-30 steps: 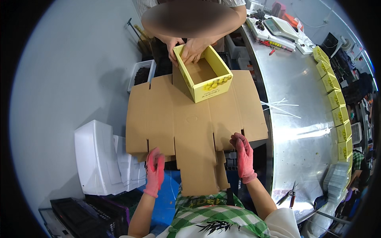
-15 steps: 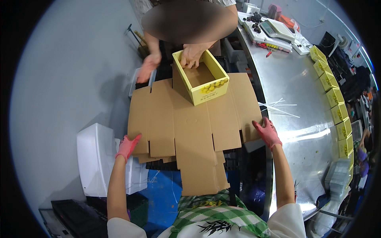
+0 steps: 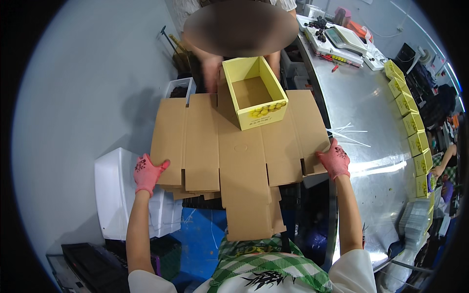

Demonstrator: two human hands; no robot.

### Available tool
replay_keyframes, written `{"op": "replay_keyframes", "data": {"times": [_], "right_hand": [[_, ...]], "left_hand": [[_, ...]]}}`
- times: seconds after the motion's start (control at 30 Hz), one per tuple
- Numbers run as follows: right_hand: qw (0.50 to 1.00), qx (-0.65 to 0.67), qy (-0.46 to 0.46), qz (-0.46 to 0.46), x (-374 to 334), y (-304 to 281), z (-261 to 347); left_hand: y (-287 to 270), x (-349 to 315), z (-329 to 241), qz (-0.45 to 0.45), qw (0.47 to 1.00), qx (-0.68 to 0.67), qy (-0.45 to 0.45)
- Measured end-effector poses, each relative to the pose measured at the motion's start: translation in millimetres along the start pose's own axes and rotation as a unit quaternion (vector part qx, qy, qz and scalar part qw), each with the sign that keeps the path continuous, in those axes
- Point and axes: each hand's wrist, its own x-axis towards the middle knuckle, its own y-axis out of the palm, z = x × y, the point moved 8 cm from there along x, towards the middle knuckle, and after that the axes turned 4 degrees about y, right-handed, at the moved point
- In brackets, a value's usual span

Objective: The person folds flat cardboard pieces into rectangular yellow boxes by hand, aligning flaps and tucking edges to form the structure. Completed boxes are placed aside on the table.

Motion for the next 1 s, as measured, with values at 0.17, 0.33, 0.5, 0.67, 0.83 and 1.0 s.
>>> {"op": "replay_keyframes", "data": {"times": [0.17, 0.33, 0.5, 0.67, 0.83, 1.0], "right_hand": [[0.993, 0.106, -0.045, 0.028, 4, -16, -3], [0.973, 0.182, -0.133, -0.047, -17, -8, 32], [0.945, 0.037, -0.323, -0.037, -93, 58, 131], [0.881, 0.417, -0.216, 0.061, -54, 81, 81], [0.97, 0.233, -0.069, -0.009, -49, 54, 43], [0.873, 0.404, -0.062, 0.267, -40, 52, 66]], "left_hand": [[-24, -8, -34, -0.067, 0.99, -0.043, 0.114], [19, -36, -99, -0.022, 0.974, -0.128, 0.186], [88, -60, -146, 0.064, 0.957, -0.106, 0.263], [53, -41, -108, 0.016, 0.998, -0.003, 0.06], [84, -15, -76, 0.114, 0.991, -0.064, -0.032], [58, -14, -104, 0.27, 0.888, -0.371, 0.002]]}}
